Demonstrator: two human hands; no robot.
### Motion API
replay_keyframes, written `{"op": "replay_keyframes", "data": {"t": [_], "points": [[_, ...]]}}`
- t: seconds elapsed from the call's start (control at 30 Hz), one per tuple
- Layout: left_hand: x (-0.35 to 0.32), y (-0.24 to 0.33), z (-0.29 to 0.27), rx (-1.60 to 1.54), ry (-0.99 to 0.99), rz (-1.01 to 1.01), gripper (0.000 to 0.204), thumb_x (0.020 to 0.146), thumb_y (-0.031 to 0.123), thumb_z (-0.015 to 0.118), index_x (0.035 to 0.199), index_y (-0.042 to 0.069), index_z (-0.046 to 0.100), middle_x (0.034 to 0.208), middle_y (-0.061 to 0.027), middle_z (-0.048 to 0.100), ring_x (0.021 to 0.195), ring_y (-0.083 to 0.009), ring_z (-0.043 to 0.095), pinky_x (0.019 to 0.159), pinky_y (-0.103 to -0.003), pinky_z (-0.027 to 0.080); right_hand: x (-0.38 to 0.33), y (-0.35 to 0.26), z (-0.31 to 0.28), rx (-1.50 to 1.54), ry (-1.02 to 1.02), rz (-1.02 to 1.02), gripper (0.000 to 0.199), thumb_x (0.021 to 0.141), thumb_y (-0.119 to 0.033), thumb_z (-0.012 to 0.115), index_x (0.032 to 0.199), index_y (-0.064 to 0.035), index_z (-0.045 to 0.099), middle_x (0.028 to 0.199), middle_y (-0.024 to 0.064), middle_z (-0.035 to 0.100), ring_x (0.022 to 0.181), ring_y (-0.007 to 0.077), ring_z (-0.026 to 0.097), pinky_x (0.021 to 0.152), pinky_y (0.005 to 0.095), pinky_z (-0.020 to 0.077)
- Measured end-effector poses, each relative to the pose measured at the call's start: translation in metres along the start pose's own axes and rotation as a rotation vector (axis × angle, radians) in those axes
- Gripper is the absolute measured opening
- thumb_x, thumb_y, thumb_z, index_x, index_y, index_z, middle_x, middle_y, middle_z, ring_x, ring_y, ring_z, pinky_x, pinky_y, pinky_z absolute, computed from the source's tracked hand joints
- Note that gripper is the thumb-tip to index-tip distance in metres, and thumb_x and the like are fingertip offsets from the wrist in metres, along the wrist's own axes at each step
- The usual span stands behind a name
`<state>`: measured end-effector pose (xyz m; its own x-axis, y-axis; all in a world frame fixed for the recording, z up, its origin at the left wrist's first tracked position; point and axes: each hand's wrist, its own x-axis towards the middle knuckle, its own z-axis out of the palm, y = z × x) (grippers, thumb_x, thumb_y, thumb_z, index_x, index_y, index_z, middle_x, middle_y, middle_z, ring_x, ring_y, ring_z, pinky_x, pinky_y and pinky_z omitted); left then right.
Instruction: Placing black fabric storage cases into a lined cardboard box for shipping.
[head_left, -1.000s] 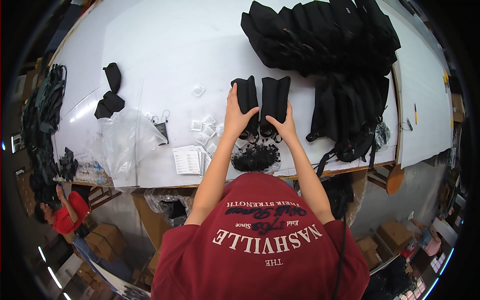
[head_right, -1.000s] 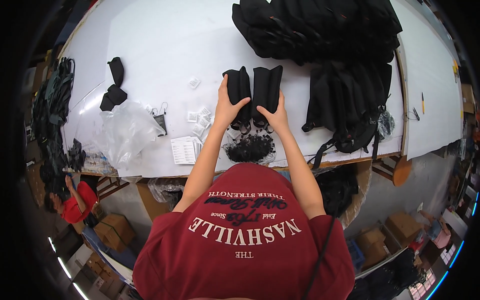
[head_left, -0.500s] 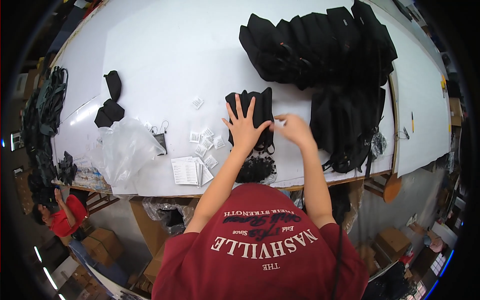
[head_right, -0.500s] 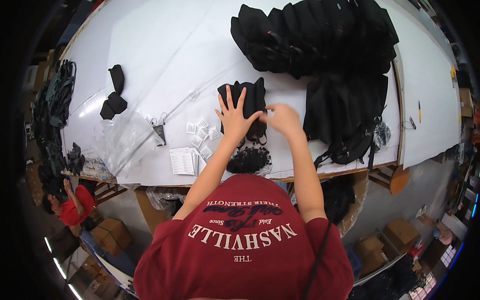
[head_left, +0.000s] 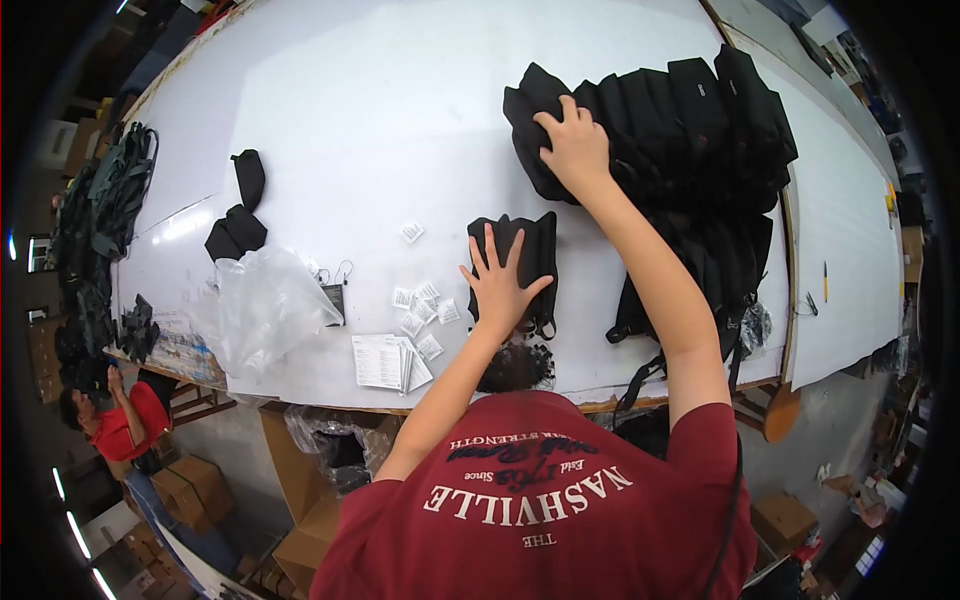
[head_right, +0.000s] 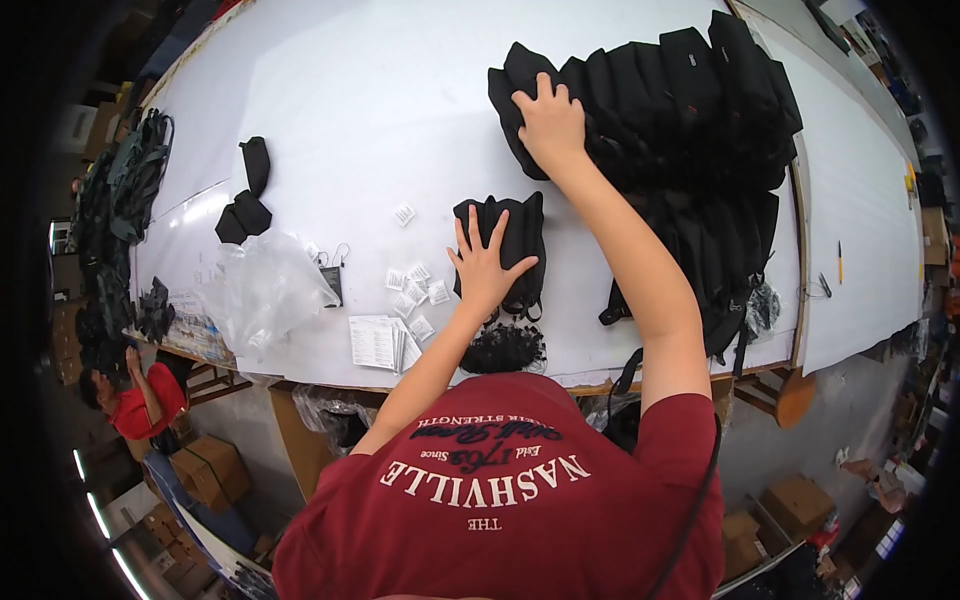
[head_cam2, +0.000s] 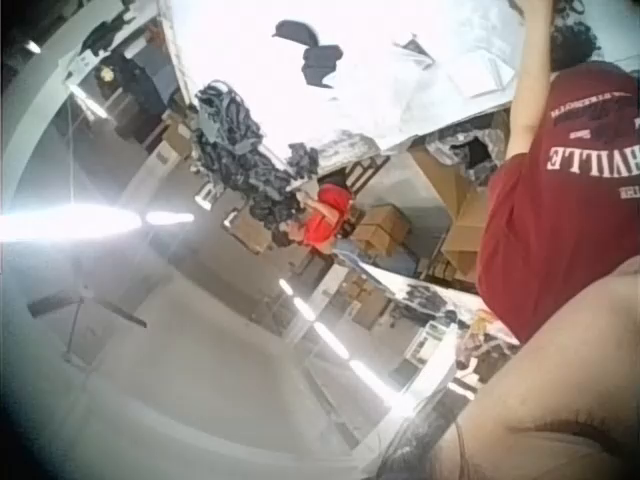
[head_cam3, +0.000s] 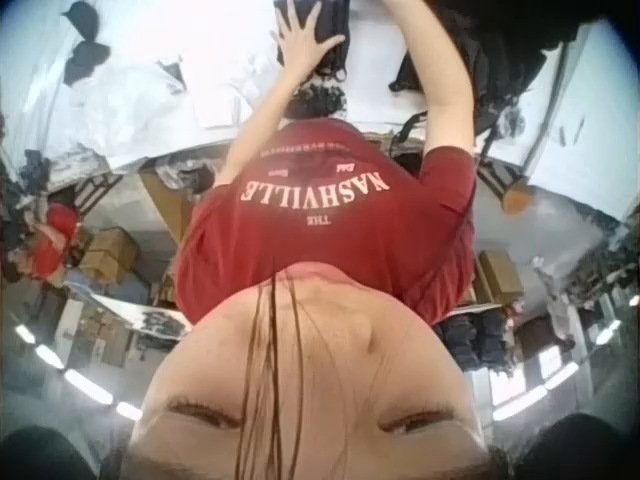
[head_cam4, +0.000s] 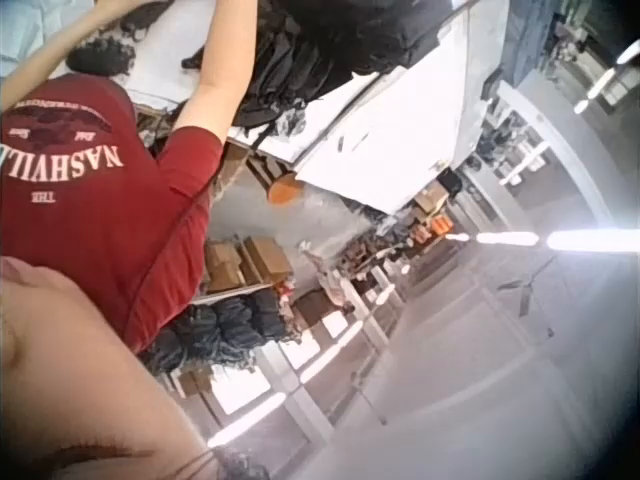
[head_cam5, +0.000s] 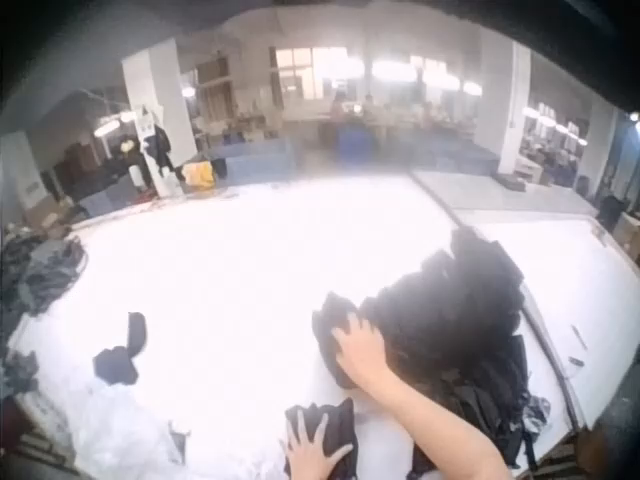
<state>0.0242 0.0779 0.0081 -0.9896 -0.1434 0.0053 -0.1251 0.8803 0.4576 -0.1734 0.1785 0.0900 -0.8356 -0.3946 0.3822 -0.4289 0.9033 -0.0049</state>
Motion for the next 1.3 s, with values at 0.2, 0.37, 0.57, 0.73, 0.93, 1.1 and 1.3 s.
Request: {"op": "replay_keyframes", "data": {"t": [0.2, 0.37, 0.57, 0.73, 0.93, 1.1, 1.3], "points": [[-0.002, -0.003, -0.001, 0.006, 0.026, -0.014, 0.085, 0.068, 0.056, 0.069, 0.14, 0.028, 0.034, 0.151, -0.0156, 0.009, 0.135, -0.0469, 0.01, 0.092, -0.074, 0.022, -0.054, 0.0, -0.079, 0.633, 0.348, 0.273, 0.033, 0.073, -0.021, 0.072, 0.105, -0.0183, 0.064, 0.114, 0.0112, 0.051, 0.096, 0.0311, 0.057, 0.078, 0.0354, 0.049], [-0.004, -0.008, 0.002, 0.007, 0.023, -0.015, 0.086, 0.067, 0.055, 0.07, 0.14, 0.028, 0.034, 0.151, -0.0152, 0.01, 0.135, -0.0464, 0.01, 0.093, -0.073, 0.022, -0.196, -0.036, -0.086, 0.84, 0.385, 0.526, 0.045, 0.066, -0.006, 0.078, 0.108, -0.0055, 0.061, 0.118, 0.0155, 0.046, 0.106, 0.0288, 0.051, 0.09, 0.0351, 0.0416], [0.005, -0.002, -0.003, 0.002, 0.042, 0.02, 0.084, 0.068, 0.055, 0.07, 0.139, 0.028, 0.035, 0.15, -0.0159, 0.011, 0.135, -0.0457, 0.009, 0.092, -0.074, 0.021, -0.27, -0.062, -0.026, 0.802, 0.343, 0.699, 0.047, 0.068, -0.012, 0.079, 0.11, -0.0093, 0.059, 0.117, 0.0166, 0.044, 0.105, 0.0317, 0.05, 0.087, 0.0361, 0.043], [0.002, 0.0, 0.001, 0.146, 0.063, 0.075, 0.078, 0.074, 0.049, 0.067, 0.14, 0.021, 0.035, 0.15, -0.0161, 0.013, 0.137, -0.0435, 0.01, 0.1, -0.069, 0.015, -0.262, -0.055, 0.006, 0.857, 0.083, 0.716, 0.038, 0.079, -0.029, 0.07, 0.109, -0.0106, 0.057, 0.119, 0.0172, 0.042, 0.108, 0.0356, 0.046, 0.091, 0.0379, 0.0401], [0.0, 0.028, 0.012, -0.086, -0.048, 0.553, 0.056, 0.086, 0.029, 0.055, 0.137, 0.009, 0.039, 0.147, -0.0115, 0.029, 0.136, -0.0307, 0.025, 0.11, -0.049, 0.016, -0.266, -0.033, 0.018, 0.844, 0.126, 0.704, 0.018, 0.084, -0.02, 0.063, 0.095, -0.007, 0.06, 0.096, 0.0131, 0.055, 0.093, 0.0293, 0.055, 0.081, 0.0336, 0.0432], [-0.009, 0.035, 0.026, 0.048, -0.074, 0.561, 0.058, 0.089, 0.034, 0.052, 0.139, 0.009, 0.036, 0.146, -0.009, 0.031, 0.135, -0.027, 0.026, 0.111, -0.047, 0.015, -0.27, -0.008, 0.019, 1.076, 0.341, 0.877, 0.018, 0.079, -0.002, 0.061, 0.096, -0.0035, 0.059, 0.092, 0.0061, 0.059, 0.088, 0.0183, 0.057, 0.081, 0.0278, 0.0437], [-0.009, 0.031, 0.025, 0.041, -0.073, 0.531, 0.059, 0.088, 0.032, 0.052, 0.139, 0.009, 0.035, 0.147, -0.0094, 0.029, 0.136, -0.0268, 0.026, 0.111, -0.047, 0.015, -0.262, 0.005, -0.004, 2.2, 0.017, 1.19, 0.044, 0.088, -0.015, 0.04, 0.131, -0.0143, 0.044, 0.101, 0.0131, 0.06, 0.075, 0.0207, 0.063, 0.071, 0.0326, 0.0522]]}}
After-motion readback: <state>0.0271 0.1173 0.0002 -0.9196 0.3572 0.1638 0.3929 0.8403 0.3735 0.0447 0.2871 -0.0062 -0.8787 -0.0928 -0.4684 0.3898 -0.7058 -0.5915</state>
